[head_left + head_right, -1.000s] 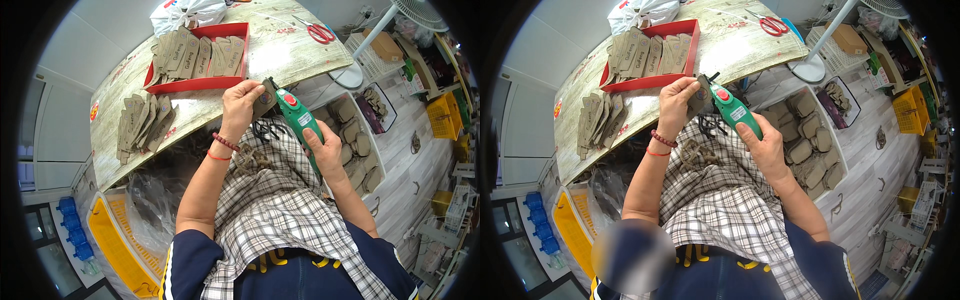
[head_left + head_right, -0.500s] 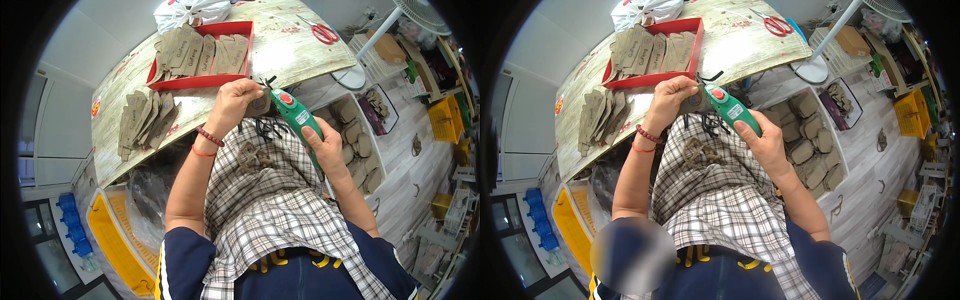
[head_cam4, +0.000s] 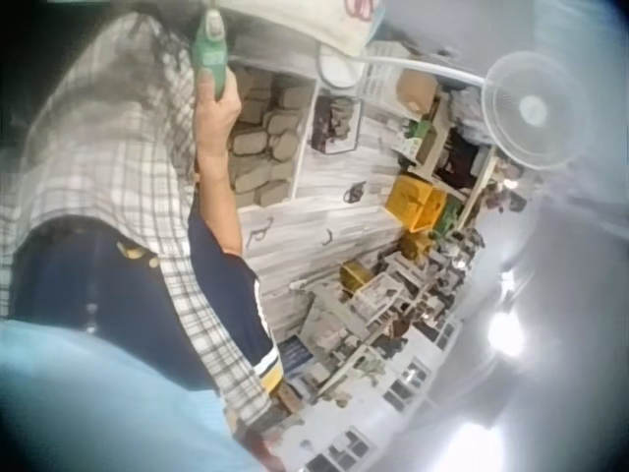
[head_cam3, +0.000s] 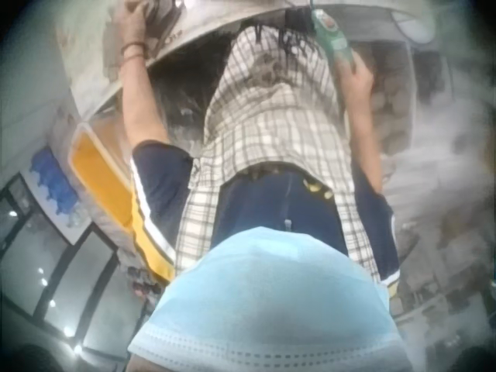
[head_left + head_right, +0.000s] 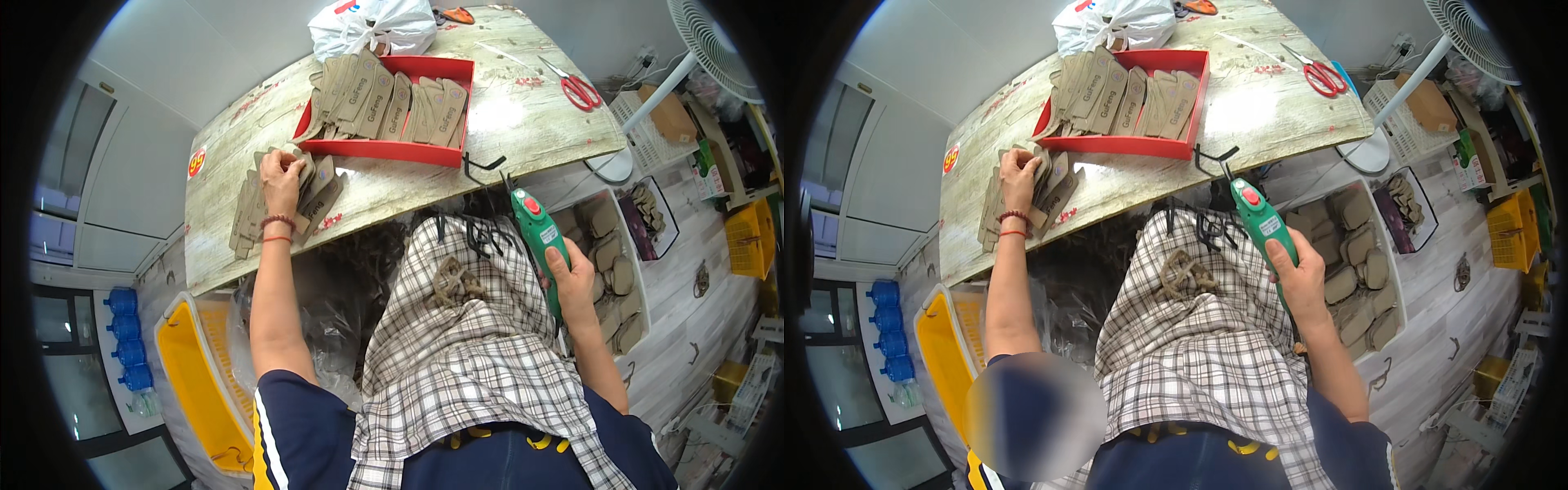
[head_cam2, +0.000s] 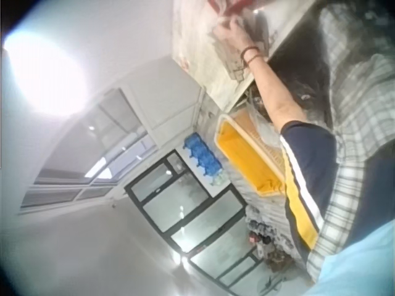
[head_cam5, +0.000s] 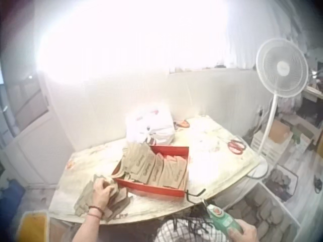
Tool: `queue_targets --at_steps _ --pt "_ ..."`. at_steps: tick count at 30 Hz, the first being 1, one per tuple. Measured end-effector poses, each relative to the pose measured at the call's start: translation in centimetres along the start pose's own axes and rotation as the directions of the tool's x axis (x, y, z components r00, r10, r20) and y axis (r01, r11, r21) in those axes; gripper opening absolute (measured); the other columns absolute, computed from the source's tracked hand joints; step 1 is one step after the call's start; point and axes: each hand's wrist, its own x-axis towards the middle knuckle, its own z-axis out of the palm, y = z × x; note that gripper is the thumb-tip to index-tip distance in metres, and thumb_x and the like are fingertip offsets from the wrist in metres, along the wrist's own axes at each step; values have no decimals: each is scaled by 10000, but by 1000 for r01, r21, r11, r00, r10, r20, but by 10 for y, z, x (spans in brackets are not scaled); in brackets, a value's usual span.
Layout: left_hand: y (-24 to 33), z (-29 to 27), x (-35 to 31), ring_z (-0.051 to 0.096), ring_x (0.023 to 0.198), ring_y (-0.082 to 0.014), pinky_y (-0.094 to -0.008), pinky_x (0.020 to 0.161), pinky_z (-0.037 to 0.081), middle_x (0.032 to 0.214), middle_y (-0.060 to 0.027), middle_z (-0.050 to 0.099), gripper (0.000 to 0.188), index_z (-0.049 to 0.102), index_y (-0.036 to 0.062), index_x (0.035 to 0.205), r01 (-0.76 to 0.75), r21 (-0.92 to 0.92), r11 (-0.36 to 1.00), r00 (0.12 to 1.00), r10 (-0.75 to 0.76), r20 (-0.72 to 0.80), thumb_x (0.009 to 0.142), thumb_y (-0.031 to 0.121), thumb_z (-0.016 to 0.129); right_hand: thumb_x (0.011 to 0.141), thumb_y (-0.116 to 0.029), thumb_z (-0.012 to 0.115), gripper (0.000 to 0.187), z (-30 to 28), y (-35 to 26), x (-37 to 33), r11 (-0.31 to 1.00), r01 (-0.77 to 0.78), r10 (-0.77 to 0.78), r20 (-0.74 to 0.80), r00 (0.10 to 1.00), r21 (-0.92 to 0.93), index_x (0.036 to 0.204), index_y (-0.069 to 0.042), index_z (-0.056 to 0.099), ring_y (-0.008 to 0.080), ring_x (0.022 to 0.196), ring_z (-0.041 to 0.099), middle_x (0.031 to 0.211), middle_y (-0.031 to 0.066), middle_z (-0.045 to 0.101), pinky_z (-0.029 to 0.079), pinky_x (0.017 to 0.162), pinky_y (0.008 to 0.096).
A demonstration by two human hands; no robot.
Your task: The person uses a green rotary tool to smooth the edges of small cardboard tags labeled 'Gufeng'. They pick each tag from a red tray, run the tool along the edges, and place the finished tags on the table. The process is repeated for multiple tags.
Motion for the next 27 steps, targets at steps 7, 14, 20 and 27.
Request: queue_targets --at_steps 7,14,20,27 --pt "77 81 26 547 770 -244 -365 731 445 802 -84 569 135 587 41 783 -101 -216 971 952 31 -306 834 113 690 953 -374 599 406 -2 9 8 1000 16 -15 -76 997 21 1097 5 599 63 582 516 756 30 577 427 516 214" --pt "185 204 48 567 1030 -272 -429 888 404 1042 -94 626 380 686 88 964 -135 308 942 952 37 303 763 410 718 931 -374 632 443 -10 10 14 1000 -20 20 -82 996 12 1149 11 605 61 633 521 810 8 592 437 521 215" --pt "176 242 64 650 979 -298 -400 858 484 947 -141 697 402 691 45 951 108 273 956 926 -197 324 663 294 820 930 -388 630 449 -10 13 13 999 -23 26 -79 997 36 1145 5 615 52 619 504 786 0 586 436 521 217" --pt "183 168 51 626 771 -141 -285 654 516 946 -82 653 324 556 33 1065 314 -824 471 939 -281 197 790 -1 723 929 -383 632 441 0 -2 22 997 72 -71 -53 996 8 1136 6 623 51 578 488 729 -5 569 426 516 228"
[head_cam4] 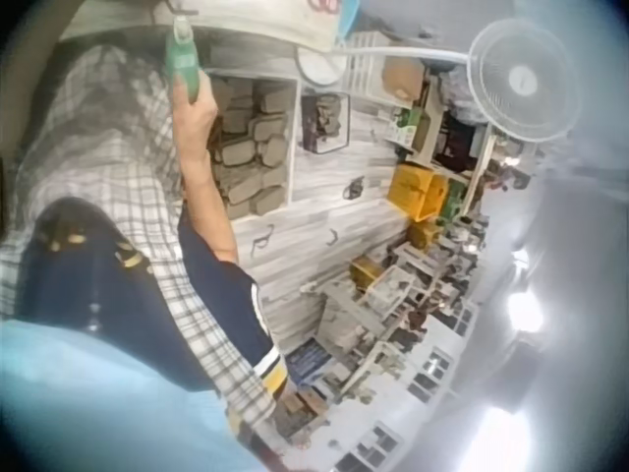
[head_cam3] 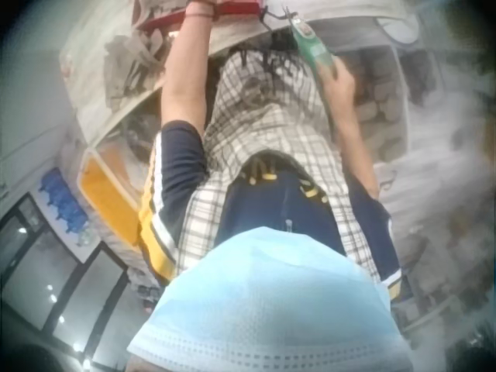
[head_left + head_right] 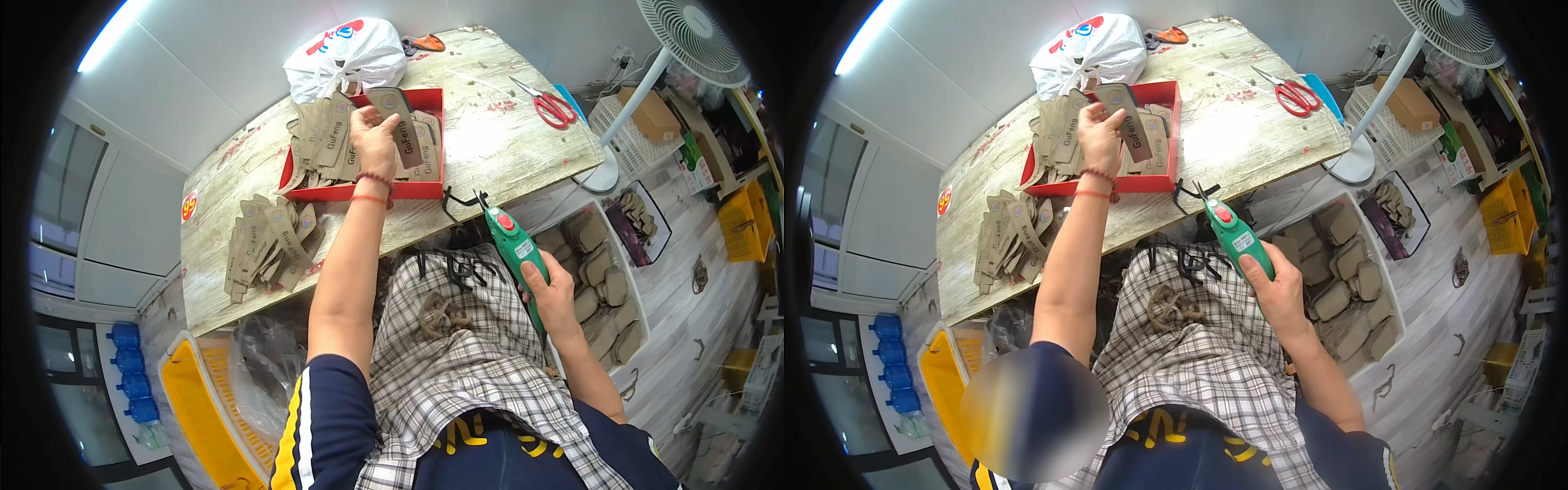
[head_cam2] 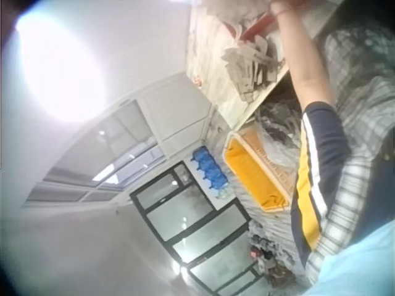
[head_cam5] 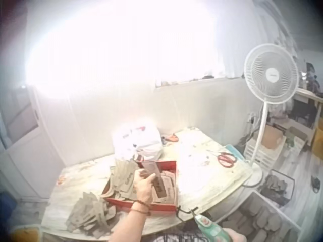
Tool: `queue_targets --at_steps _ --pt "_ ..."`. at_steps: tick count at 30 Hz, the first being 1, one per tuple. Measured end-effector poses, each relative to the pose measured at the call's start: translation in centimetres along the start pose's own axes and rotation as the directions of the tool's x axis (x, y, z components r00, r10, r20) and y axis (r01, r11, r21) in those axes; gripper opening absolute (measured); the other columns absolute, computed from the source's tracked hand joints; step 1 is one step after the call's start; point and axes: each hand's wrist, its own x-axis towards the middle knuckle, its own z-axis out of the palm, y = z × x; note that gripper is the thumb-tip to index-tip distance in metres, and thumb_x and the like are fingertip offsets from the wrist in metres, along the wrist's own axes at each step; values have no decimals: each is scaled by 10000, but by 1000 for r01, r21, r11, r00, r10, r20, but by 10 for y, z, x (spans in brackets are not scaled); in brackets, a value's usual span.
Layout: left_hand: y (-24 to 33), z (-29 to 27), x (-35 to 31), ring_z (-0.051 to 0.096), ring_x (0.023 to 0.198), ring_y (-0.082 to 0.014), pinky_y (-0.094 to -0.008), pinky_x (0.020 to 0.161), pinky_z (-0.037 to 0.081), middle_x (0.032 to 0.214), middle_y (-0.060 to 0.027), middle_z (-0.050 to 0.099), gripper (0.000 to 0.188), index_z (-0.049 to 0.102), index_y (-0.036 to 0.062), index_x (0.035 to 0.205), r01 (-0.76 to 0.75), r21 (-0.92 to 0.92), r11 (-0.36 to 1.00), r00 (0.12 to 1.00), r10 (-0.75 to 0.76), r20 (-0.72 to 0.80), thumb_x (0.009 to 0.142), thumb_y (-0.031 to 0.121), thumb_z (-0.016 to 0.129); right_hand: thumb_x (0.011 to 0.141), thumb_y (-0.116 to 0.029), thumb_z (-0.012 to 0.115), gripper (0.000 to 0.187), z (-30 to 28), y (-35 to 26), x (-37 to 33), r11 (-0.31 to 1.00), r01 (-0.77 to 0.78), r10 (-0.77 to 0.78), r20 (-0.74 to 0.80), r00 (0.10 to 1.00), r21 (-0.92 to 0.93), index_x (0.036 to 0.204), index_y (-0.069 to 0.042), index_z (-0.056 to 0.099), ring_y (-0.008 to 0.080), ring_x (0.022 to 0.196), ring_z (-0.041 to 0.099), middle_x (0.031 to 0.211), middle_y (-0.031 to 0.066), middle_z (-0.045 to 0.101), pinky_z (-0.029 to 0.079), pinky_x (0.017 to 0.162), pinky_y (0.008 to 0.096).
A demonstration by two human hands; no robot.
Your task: The person uses a green rotary tool to smooth the edges of small cardboard tags labeled 'Gufeng'. They pick each tag from a red tray, run the tool along the edges, and place the finished tags on the table. The process is repeated for multiple tags.
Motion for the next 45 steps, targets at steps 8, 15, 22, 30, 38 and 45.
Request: queue_targets --at_steps 8,15,22,30,38,45 --pt "64 -17 -119 644 794 -149 -279 717 553 937 -56 661 103 562 21 1053 289 -579 762 957 -231 173 955 52 553 911 -365 664 434 17 -24 -1 997 73 -73 -5 997 -26 1140 2 626 47 565 480 700 -12 569 405 507 236" --pt "51 -10 -173 654 765 -141 -275 665 552 905 -64 676 84 610 18 990 376 -601 705 910 -402 98 918 58 624 904 -363 675 439 17 -15 -24 998 25 -25 5 1000 -52 1135 7 627 47 581 469 702 -8 572 403 525 228" --pt "48 -4 -192 638 732 -120 -254 679 522 873 -45 688 84 628 32 960 434 -554 711 891 -431 145 897 75 663 907 -364 669 431 13 -14 -29 999 15 -15 4 1000 -36 1123 7 630 49 567 476 696 -7 564 404 515 229" --pt "45 -8 -205 632 721 -100 -241 663 505 848 -39 691 57 652 27 912 446 -541 713 893 -390 224 888 73 673 910 -374 662 438 11 -12 -30 999 45 -45 -7 999 -31 1120 9 630 53 561 483 688 -7 557 409 513 231" --pt "49 -13 -214 639 691 -94 -222 634 507 836 -49 704 52 678 -4 914 459 -410 788 888 -402 223 877 29 664 907 -388 662 452 9 -15 -29 999 43 -43 -1 999 17 1117 11 630 55 555 487 685 -5 555 406 506 229" --pt "53 -25 -205 653 723 -100 -224 647 532 881 -67 709 120 687 -30 989 350 -325 879 933 -295 207 897 31 639 907 -388 663 454 7 -13 -32 999 38 -38 23 999 -9 1120 11 629 56 560 487 689 -5 555 409 506 226"
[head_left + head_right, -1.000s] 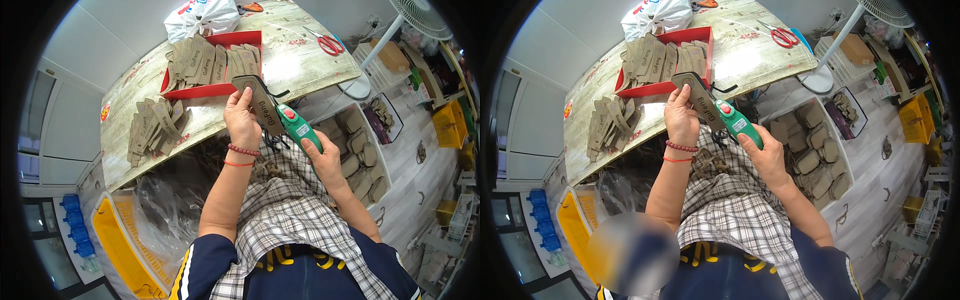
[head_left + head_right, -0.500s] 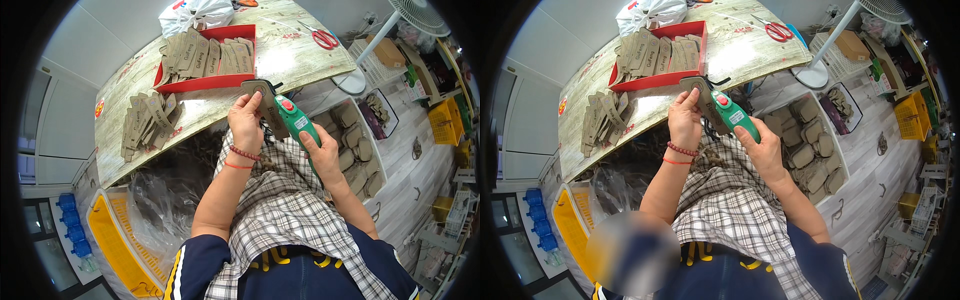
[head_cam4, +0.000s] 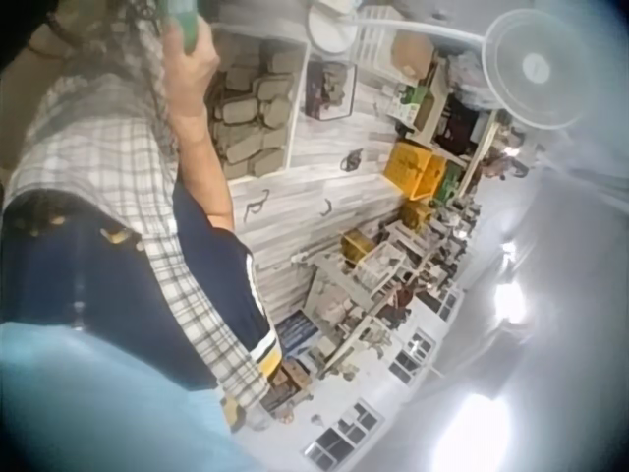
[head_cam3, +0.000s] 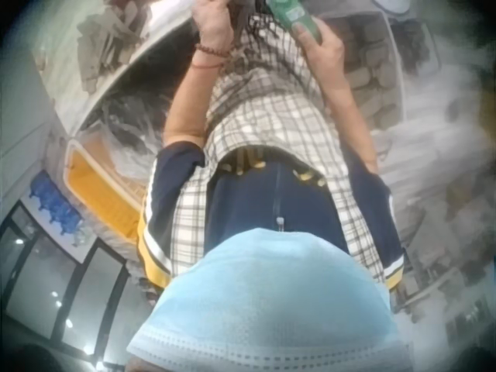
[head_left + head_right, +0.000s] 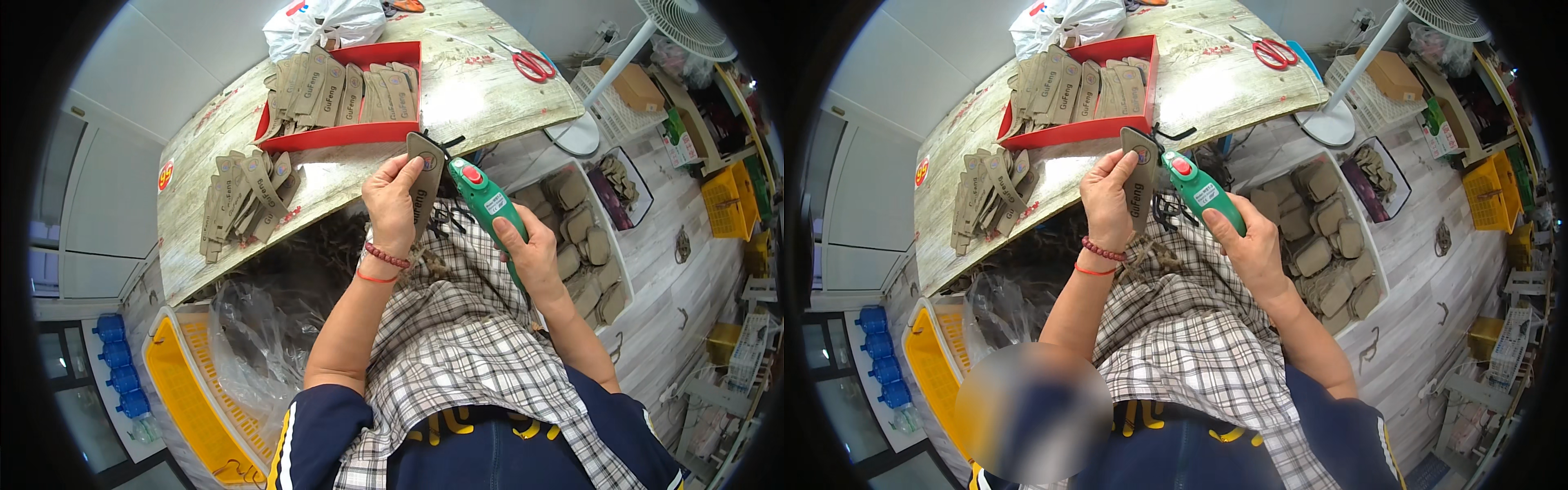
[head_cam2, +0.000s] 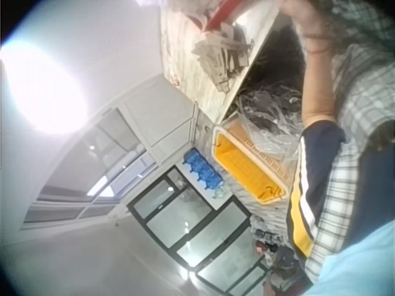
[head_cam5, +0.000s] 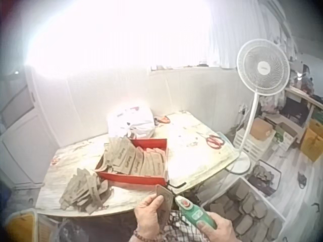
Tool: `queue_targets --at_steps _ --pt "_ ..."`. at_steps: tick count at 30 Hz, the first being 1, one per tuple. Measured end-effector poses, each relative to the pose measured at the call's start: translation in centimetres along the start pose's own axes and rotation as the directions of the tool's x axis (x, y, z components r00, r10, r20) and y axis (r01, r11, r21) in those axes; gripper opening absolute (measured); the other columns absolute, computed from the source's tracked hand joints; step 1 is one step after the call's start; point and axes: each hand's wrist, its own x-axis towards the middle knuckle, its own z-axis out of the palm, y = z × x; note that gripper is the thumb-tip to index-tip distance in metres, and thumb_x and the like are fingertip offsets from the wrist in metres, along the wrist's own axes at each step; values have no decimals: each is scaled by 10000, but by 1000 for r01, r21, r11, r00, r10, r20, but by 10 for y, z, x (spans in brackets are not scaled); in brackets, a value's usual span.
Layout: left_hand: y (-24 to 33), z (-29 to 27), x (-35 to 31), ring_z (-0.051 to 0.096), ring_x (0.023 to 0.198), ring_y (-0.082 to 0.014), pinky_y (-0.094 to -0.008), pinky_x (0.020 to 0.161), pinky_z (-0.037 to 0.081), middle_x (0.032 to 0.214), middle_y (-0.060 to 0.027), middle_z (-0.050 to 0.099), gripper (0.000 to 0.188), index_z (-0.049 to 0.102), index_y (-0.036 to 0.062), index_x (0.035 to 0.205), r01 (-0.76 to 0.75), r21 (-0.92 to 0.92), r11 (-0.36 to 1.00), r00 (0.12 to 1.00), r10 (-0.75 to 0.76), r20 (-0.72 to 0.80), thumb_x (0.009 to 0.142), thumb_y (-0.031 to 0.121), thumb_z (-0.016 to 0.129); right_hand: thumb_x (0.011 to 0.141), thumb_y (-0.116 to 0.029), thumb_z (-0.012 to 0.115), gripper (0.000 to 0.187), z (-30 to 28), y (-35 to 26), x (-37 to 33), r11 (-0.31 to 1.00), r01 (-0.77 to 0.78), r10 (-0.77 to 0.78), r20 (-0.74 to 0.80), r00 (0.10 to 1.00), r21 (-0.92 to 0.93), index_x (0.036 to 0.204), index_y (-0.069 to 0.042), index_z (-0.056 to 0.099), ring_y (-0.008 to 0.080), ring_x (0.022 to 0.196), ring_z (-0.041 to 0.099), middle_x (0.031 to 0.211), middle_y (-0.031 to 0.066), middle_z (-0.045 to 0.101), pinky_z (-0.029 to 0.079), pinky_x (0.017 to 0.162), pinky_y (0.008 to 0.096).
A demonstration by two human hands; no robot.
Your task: The person uses a green rotary tool to smooth the edges of small cardboard tags labeled 'Gufeng'. They pick each tag from a red tray, run the tool along the edges, and place the finished tags on the table. The process is repeated for multiple tags.
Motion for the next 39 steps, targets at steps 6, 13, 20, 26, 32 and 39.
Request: queue_targets --at_steps 6,13,20,26,32,39 --pt "6 -7 6 654 733 -97 -225 655 537 880 -65 708 152 686 -36 1024 -64 133 989 996 55 70 913 47 623 904 -383 669 452 1 0 0 1000 -1 1 20 1000 23 1124 10 627 55 565 485 693 -6 552 409 508 224" --pt "8 -13 4 636 759 -82 -220 694 519 876 -48 703 135 706 -26 996 -122 337 933 986 74 152 897 33 635 903 -387 670 453 0 -3 2 1000 10 -10 23 1000 18 1121 8 627 57 564 480 697 -7 550 405 507 227" --pt "17 -20 4 591 738 -74 -214 670 474 829 -17 667 118 700 -45 930 -164 418 894 964 56 259 880 49 649 908 -359 670 429 0 -4 4 1000 11 -11 33 999 6 1130 6 626 50 566 474 698 -16 545 399 508 230" --pt "59 -74 38 580 760 -83 -228 681 456 875 -6 668 128 689 5 976 -246 553 796 963 137 232 887 81 637 929 -303 648 361 2 -2 10 997 -32 32 6 999 69 1135 -7 627 45 604 490 763 -25 571 411 510 215" --pt "141 -268 119 636 872 -186 -312 793 496 942 -102 682 192 652 35 1010 -65 924 377 905 412 -104 866 161 641 952 -365 602 376 -3 5 9 996 -85 84 40 996 37 1073 -9 608 55 616 504 748 -2 561 415 521 212" --pt "108 -159 166 585 864 -316 -427 805 457 828 -122 623 178 668 82 810 -359 931 -65 683 661 310 778 249 722 951 -367 603 372 -7 14 13 996 -77 78 -17 997 41 1053 -8 606 61 625 519 782 5 563 422 516 213"
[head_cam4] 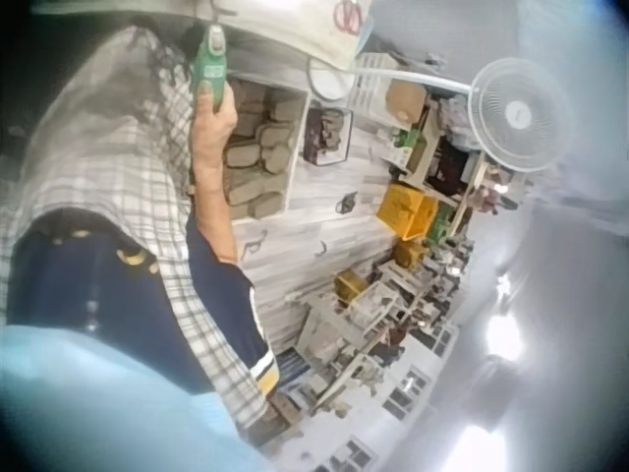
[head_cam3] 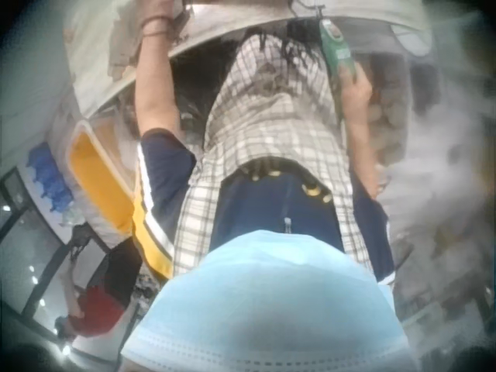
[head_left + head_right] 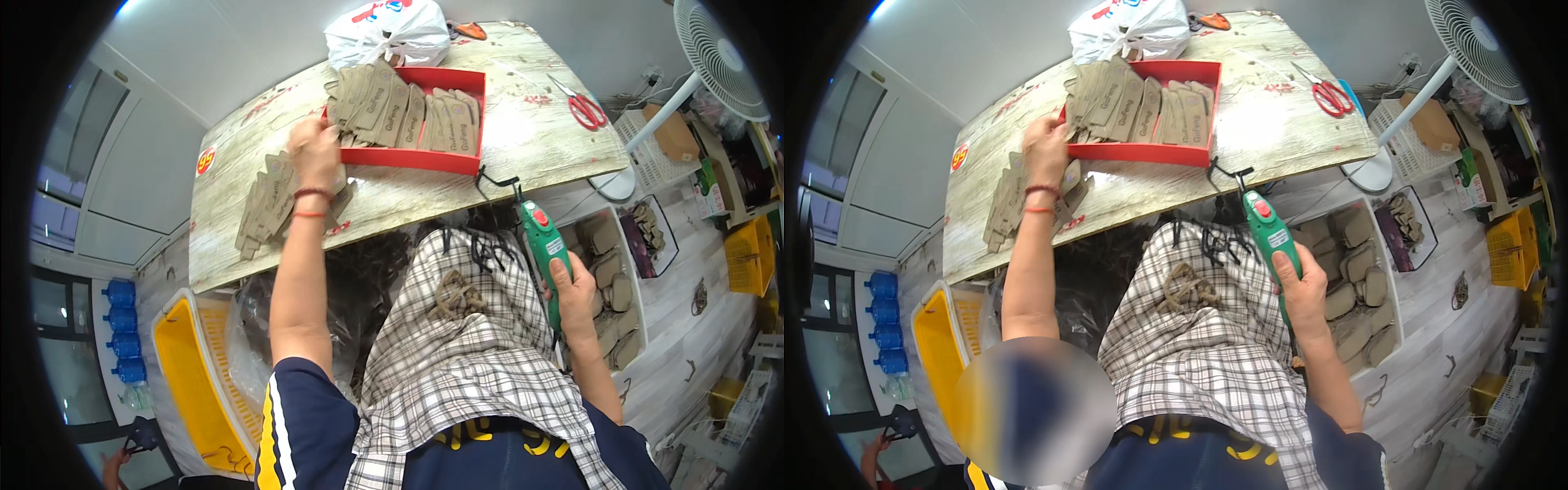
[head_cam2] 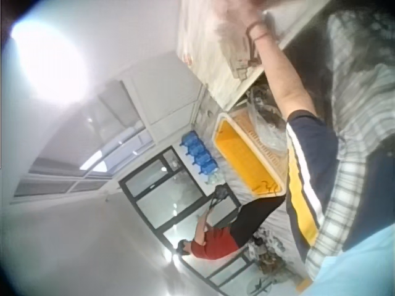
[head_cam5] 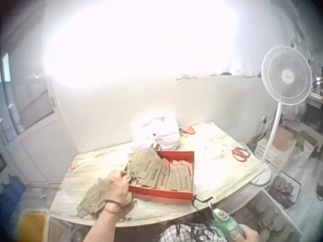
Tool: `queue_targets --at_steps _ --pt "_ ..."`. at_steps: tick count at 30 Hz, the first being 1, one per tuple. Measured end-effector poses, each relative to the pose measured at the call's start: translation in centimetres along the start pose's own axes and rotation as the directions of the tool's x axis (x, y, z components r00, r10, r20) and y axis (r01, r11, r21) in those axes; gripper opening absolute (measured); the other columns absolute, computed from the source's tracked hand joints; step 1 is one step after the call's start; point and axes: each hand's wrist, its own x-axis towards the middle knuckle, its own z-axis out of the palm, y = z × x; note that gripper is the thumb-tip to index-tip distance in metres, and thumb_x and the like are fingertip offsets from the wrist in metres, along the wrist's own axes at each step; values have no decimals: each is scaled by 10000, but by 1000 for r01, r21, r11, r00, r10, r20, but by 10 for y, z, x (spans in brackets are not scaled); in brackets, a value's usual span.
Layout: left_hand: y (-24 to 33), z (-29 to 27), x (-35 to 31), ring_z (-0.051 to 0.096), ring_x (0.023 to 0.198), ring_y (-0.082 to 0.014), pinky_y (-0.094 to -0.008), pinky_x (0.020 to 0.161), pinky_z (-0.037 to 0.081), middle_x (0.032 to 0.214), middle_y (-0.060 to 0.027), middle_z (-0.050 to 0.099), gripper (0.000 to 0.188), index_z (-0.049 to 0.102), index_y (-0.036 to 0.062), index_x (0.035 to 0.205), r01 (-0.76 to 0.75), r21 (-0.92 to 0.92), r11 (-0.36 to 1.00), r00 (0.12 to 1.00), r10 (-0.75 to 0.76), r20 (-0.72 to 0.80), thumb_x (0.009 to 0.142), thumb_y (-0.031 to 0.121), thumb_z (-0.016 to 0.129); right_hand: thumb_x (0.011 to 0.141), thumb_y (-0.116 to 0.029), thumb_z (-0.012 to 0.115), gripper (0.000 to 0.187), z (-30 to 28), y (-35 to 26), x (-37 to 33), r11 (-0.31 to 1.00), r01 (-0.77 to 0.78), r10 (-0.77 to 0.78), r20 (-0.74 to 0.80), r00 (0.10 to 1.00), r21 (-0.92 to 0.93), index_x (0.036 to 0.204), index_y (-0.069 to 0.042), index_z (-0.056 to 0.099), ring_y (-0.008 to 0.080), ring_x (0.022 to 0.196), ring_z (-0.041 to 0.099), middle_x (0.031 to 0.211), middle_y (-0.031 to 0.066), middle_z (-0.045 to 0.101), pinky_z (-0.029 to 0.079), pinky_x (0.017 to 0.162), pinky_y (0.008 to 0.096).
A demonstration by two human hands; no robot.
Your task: The person uses a green rotary tool to smooth the edges of small cardboard tags labeled 'Gufeng'. They pick each tag from a red tray, run the tool along the edges, and place the finished tags on the table. The process is repeated for multiple tags.
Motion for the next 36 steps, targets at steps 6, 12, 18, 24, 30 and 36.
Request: queue_targets --at_steps 6,12,18,24,30,36 --pt "113 140 34 652 1035 -288 -388 861 504 1091 -185 674 492 712 26 942 355 242 903 711 -429 557 722 466 743 939 -379 621 433 0 6 6 999 -30 30 2 1000 -35 1125 12 614 57 600 486 756 -5 563 418 514 223" --pt "138 201 14 646 1037 -291 -435 873 496 1118 -154 669 518 683 45 1069 306 397 865 827 -448 340 698 398 755 933 -391 625 449 -6 15 5 997 -66 65 -39 997 -26 1133 11 612 61 601 498 769 5 578 441 522 232" --pt "139 162 11 626 766 -148 -300 689 509 876 -53 670 211 659 11 937 496 -641 586 864 -408 296 746 15 749 925 -379 638 445 -6 8 11 1000 -9 8 -30 1000 -24 1140 10 615 59 582 492 744 0 575 427 513 230" --pt "196 43 -21 619 715 -88 -233 630 503 878 -48 686 90 646 -6 959 457 -889 -10 829 -357 430 943 35 568 916 -384 650 454 5 -15 20 992 117 -119 -50 992 -36 1147 6 619 54 566 478 696 -12 554 397 510 237" --pt "213 21 -92 645 714 -119 -251 632 535 878 -69 697 96 650 -4 966 507 -841 -186 689 -499 526 917 77 639 908 -364 673 444 14 -12 4 992 112 -112 0 994 -65 1146 6 621 42 580 455 698 -22 552 394 519 226" --pt "221 24 -116 648 700 -121 -246 634 532 854 -61 699 103 651 6 956 553 -787 -275 637 -470 612 900 91 667 912 -358 668 440 13 -10 -10 996 83 -83 7 997 -35 1146 12 620 43 582 468 705 -16 561 396 516 222"
